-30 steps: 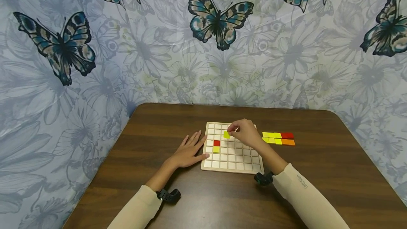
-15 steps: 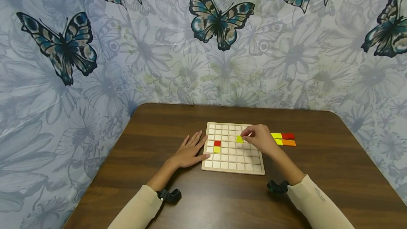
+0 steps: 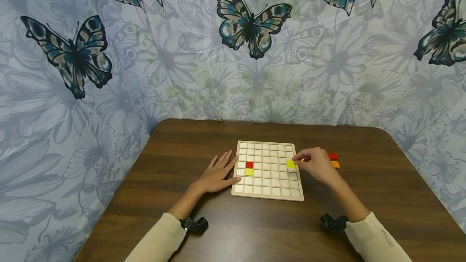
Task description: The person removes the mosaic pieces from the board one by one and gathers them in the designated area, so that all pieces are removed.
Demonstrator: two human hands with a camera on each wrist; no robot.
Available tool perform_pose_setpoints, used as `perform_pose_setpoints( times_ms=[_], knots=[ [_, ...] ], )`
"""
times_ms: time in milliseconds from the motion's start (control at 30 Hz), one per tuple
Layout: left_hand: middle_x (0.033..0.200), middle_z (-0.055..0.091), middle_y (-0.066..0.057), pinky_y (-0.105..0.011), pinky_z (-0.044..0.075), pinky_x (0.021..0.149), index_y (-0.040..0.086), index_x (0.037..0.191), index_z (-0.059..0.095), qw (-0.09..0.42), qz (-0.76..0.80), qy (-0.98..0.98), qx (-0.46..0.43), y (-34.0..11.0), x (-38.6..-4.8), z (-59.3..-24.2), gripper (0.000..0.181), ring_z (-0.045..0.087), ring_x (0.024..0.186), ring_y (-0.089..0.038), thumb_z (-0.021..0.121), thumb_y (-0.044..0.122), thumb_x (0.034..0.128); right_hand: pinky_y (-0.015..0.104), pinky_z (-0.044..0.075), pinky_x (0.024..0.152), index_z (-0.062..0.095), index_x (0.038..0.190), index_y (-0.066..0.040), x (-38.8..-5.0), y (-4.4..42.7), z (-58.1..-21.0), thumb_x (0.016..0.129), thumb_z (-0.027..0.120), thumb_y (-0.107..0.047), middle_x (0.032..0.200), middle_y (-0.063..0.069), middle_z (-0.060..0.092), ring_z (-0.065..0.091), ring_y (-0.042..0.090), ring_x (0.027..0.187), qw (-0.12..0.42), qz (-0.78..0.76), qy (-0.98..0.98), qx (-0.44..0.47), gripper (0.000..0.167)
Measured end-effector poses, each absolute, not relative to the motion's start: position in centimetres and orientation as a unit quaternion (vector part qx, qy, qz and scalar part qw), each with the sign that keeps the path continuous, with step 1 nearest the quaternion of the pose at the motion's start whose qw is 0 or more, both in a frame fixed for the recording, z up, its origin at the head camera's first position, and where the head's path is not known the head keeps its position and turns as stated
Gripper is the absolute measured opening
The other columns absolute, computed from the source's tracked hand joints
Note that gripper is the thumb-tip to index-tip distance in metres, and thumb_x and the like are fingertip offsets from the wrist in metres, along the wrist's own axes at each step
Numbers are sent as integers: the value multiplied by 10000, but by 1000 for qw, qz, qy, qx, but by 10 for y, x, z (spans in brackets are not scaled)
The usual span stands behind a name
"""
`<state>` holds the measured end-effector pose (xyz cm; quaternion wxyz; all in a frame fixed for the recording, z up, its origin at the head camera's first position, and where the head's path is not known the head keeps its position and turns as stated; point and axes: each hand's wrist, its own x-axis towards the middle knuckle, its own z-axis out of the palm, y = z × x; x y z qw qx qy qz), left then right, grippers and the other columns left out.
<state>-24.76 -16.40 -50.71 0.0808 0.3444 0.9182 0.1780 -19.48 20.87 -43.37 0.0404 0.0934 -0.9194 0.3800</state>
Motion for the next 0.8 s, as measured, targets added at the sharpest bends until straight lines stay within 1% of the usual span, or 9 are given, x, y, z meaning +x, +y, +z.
perform_pose_setpoints(
  times_ms=[100, 167, 367, 467, 600, 800],
  knots=[
    [1696, 60, -154, -593, 12, 1213, 165, 1648, 130, 79, 178, 918, 346, -164, -247, -507, 842, 42, 1565, -312, 446, 623, 1017, 293, 481, 526, 805, 918, -72, -191, 218, -434, 881, 784, -51, 872, 58, 753, 676, 331, 705, 31, 388, -917, 84, 47],
    [1694, 71, -162, -600, 18, 1209, 154, 1647, 145, 76, 182, 917, 347, -163, -247, -507, 837, 54, 1563, -324, 453, 613, 1018, 296, 487, 524, 805, 920, -75, -189, 223, -434, 882, 780, -48, 879, 64, 753, 689, 347, 710, 25, 395, -915, 77, 53],
    [1695, 71, -168, -594, -6, 1208, 149, 1647, 155, 77, 195, 914, 347, -164, -247, -509, 852, 44, 1564, -325, 431, 645, 1011, 301, 502, 538, 806, 924, -71, -189, 236, -436, 882, 784, -56, 859, 99, 757, 695, 345, 719, 21, 394, -917, 65, 50],
    [1700, 53, -149, -581, -21, 1211, 174, 1651, 133, 76, 192, 916, 345, -164, -249, -514, 863, 22, 1567, -301, 403, 677, 1004, 305, 509, 541, 799, 917, -47, -190, 240, -438, 879, 784, -46, 830, 112, 752, 698, 337, 713, 20, 391, -918, 61, 40],
    [1704, 45, -125, -567, -22, 1215, 196, 1653, 115, 73, 186, 918, 342, -164, -249, -518, 864, 14, 1569, -280, 393, 690, 1001, 308, 528, 561, 793, 921, -17, -193, 245, -442, 884, 777, -39, 823, 95, 751, 711, 310, 710, 11, 390, -919, 58, 46],
    [1698, 65, -149, -587, -1, 1211, 166, 1649, 141, 75, 185, 917, 345, -164, -249, -512, 852, 44, 1565, -313, 442, 641, 1009, 308, 546, 592, 791, 934, 1, -196, 254, -449, 890, 770, -39, 861, 96, 754, 722, 289, 718, 0, 388, -921, 44, 63]
  ],
)
